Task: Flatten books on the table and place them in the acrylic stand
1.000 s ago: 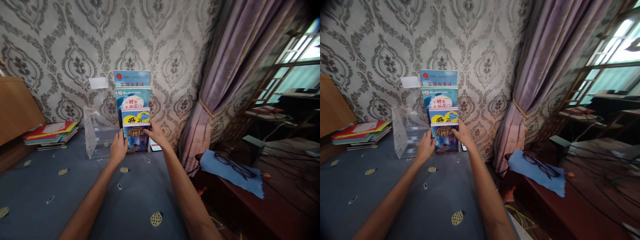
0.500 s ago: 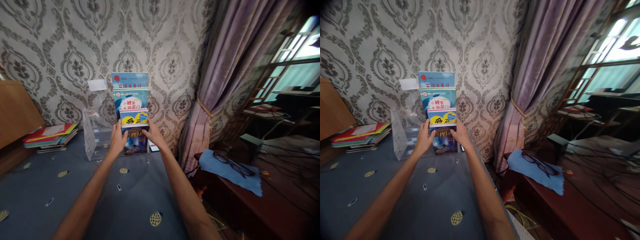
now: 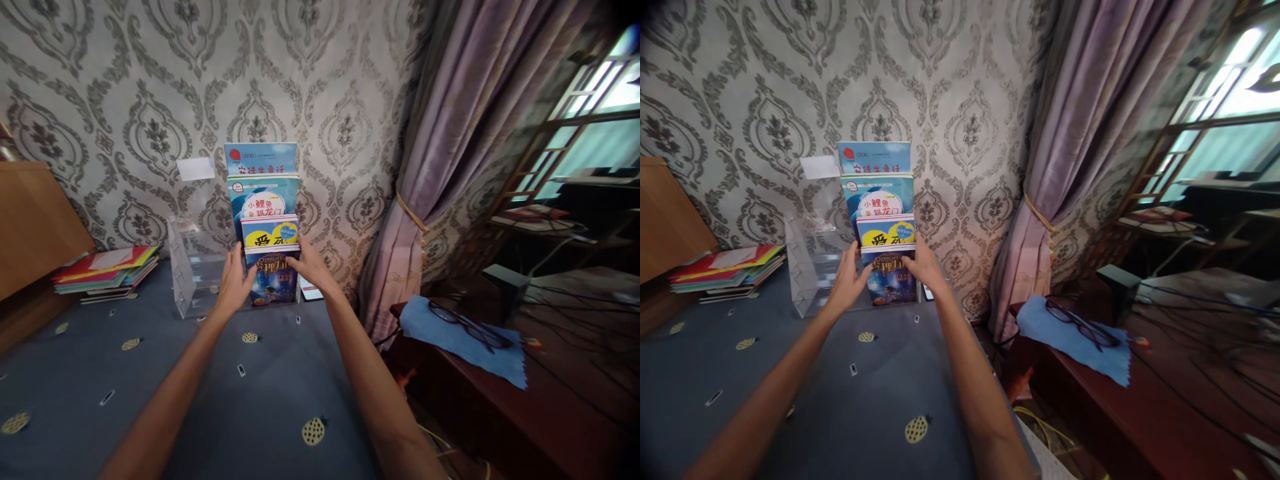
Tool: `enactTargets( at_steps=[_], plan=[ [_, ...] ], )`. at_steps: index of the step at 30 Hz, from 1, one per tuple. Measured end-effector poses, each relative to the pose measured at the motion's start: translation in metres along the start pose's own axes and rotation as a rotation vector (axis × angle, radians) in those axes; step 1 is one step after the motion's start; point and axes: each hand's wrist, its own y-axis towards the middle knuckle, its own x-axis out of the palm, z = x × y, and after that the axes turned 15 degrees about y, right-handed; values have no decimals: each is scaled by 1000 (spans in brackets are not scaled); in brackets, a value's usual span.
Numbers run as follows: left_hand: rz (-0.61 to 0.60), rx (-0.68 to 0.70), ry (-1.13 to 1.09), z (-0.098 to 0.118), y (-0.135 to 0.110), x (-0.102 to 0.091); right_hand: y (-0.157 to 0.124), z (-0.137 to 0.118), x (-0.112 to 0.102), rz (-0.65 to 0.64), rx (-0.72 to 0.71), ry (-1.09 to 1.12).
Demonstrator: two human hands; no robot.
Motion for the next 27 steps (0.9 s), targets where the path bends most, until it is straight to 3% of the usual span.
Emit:
enactTargets(
  at_steps=[5,8,11,12,13,17,21,23,27],
  plan=[
    [-51,7,52,-23,-39,-23,-2,2,-8,103,29,15],
    [-116,7,105,-46,-73,-39,-10,-12,-11,297,-48,-48],
    [-216,35,173,-72,-107,-53,-28,-38,-1,453,-170,-106],
    [-247,36,187,-80,-117,-56,-37,-46,7,418,-199,-105],
    [-274,35,195,-87,-125,-59,-47,-52,18,300,-222,-88],
    [-350,53,184,-102,-141,-62,-96,-63,84,-300,-203,-83],
    [-405,47,219,-105,-141,-58,-137,-62,148,-778,-99,-226],
    [-419,48,209,-107,-140,-57,-146,-66,170,-844,-83,-260],
    [-437,69,153,-114,-139,-57,-144,-80,200,-845,-36,-174]
  ],
)
